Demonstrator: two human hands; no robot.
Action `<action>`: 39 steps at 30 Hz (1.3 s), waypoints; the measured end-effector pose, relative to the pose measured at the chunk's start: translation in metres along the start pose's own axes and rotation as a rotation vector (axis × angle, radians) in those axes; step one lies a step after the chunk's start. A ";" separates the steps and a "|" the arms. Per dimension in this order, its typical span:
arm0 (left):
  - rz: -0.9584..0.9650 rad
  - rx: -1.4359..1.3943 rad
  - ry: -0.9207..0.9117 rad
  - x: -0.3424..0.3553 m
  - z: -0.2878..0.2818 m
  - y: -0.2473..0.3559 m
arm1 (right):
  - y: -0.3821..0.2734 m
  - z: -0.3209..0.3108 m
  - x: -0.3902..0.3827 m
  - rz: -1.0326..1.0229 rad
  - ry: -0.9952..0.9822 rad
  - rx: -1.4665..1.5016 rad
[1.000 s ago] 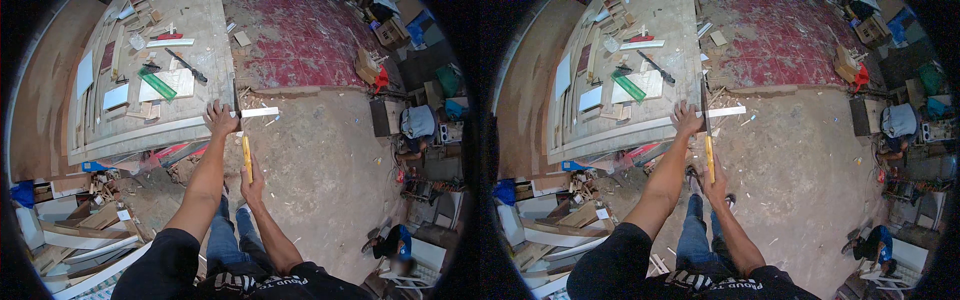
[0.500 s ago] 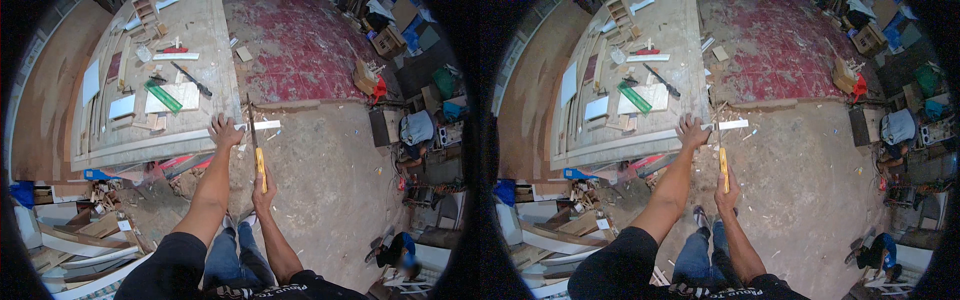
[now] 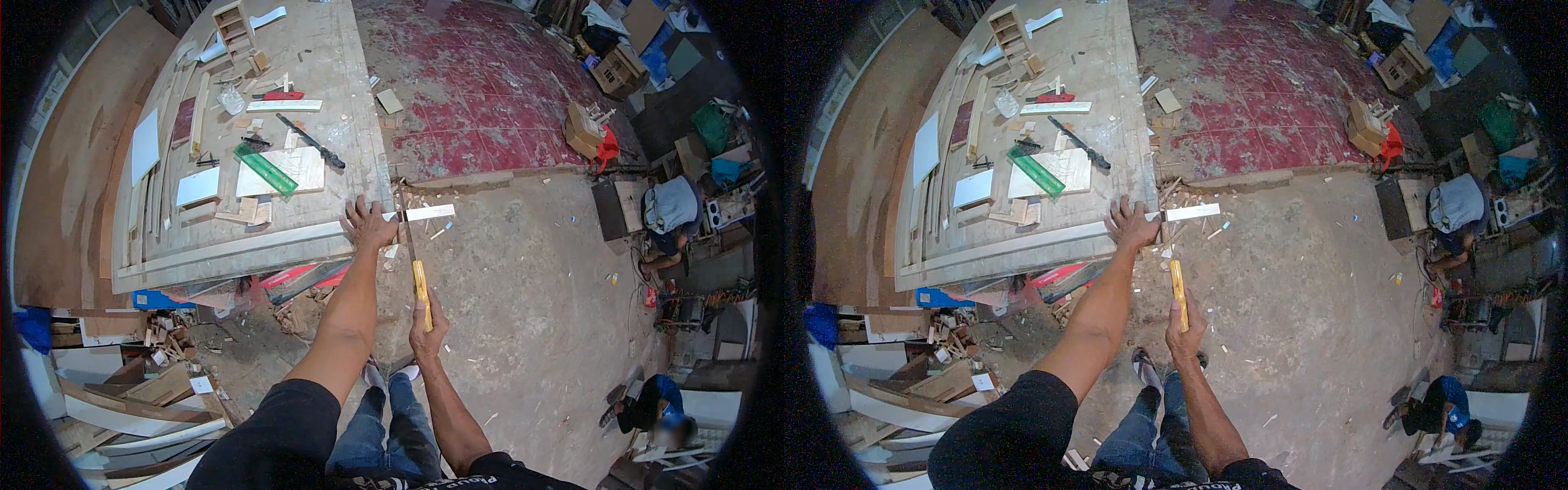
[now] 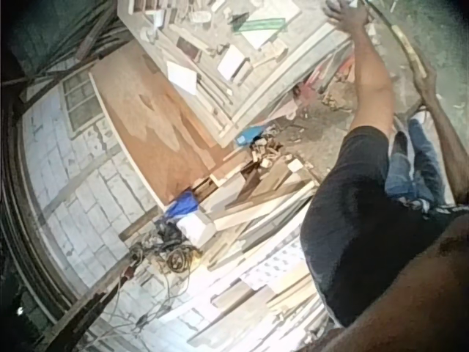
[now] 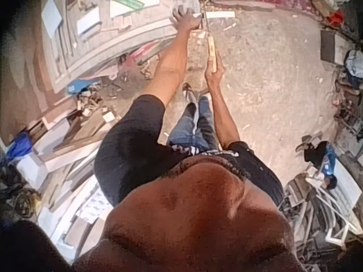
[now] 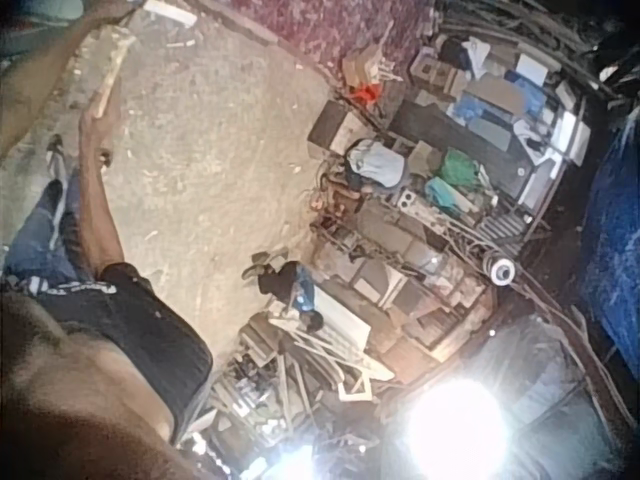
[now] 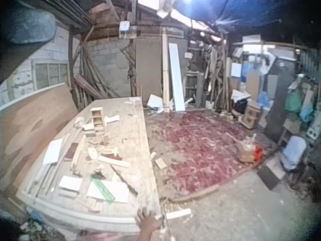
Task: Measuring, marking, and sawing small wooden pieces for a project.
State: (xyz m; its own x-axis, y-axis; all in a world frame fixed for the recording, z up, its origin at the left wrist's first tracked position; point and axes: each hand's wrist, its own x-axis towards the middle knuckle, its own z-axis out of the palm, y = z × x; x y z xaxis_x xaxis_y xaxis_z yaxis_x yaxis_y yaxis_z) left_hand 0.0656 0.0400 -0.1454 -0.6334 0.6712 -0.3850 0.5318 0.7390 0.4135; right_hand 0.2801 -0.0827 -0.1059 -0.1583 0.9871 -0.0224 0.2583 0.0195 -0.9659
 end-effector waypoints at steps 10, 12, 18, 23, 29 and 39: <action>-0.018 0.008 0.012 0.007 0.006 -0.007 | 0.011 -0.003 -0.015 -0.043 -0.011 -0.029; -0.034 -0.008 0.007 0.005 0.005 -0.003 | 0.009 -0.008 -0.014 0.000 -0.028 -0.027; -0.024 0.018 0.009 0.003 0.001 0.000 | 0.034 -0.006 -0.020 -0.124 0.036 -0.051; -0.022 0.028 0.019 0.001 0.003 -0.002 | 0.028 -0.010 -0.024 -0.155 0.029 -0.035; -0.019 0.021 0.035 0.002 0.003 0.000 | 0.014 -0.007 -0.008 -0.004 -0.041 -0.067; -0.025 0.037 -0.028 0.004 0.000 -0.002 | 0.002 -0.066 -0.050 -0.077 0.100 -0.018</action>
State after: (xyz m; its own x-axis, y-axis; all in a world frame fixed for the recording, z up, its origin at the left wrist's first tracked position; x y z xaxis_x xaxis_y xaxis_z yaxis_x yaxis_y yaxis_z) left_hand 0.0618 0.0410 -0.1478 -0.6312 0.6535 -0.4178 0.5368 0.7569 0.3728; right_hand 0.3517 -0.1214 -0.0897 -0.0830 0.9935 0.0779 0.2662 0.0975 -0.9590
